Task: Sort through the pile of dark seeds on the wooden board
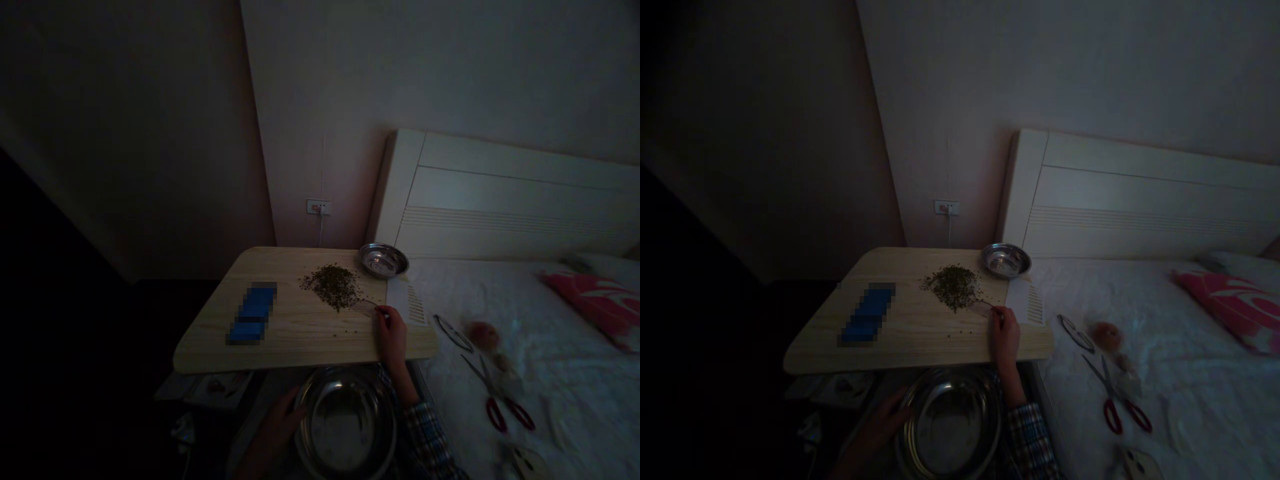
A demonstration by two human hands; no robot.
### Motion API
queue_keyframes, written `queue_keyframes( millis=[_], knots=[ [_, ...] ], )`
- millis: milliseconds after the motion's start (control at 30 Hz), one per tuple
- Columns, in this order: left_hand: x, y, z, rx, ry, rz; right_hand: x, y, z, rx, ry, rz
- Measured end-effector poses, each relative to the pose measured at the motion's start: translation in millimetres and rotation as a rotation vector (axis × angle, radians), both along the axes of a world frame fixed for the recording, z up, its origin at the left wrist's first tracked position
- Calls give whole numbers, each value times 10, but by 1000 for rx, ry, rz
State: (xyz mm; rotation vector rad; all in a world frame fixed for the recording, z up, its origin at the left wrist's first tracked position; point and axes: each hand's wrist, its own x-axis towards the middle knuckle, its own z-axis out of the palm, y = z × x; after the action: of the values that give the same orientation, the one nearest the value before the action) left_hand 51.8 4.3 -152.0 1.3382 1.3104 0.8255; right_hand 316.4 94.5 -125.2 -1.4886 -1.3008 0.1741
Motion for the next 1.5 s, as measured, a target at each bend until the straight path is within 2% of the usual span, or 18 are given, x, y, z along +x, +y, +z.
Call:
queue_keyframes(
  millis=[333,633,767,933,1133,1300,1500],
  knots=[
    [-13,-18,20,-9,32,8,-11,-15,19,-9,-19,65],
    [21,-20,119,-27,17,27,-20,-12,28,-18,-42,101],
    [4,7,37,-34,11,35,-27,-14,36,-17,-34,109],
    [-68,64,-97,-81,71,122,88,-103,12,-5,84,67],
    [-27,54,11,-17,48,95,265,-213,-70,-27,55,49],
    [89,35,70,30,12,82,246,-204,-100,-15,-17,99],
    [93,13,73,22,-67,71,231,-219,-82,-2,-80,137]
  ],
)
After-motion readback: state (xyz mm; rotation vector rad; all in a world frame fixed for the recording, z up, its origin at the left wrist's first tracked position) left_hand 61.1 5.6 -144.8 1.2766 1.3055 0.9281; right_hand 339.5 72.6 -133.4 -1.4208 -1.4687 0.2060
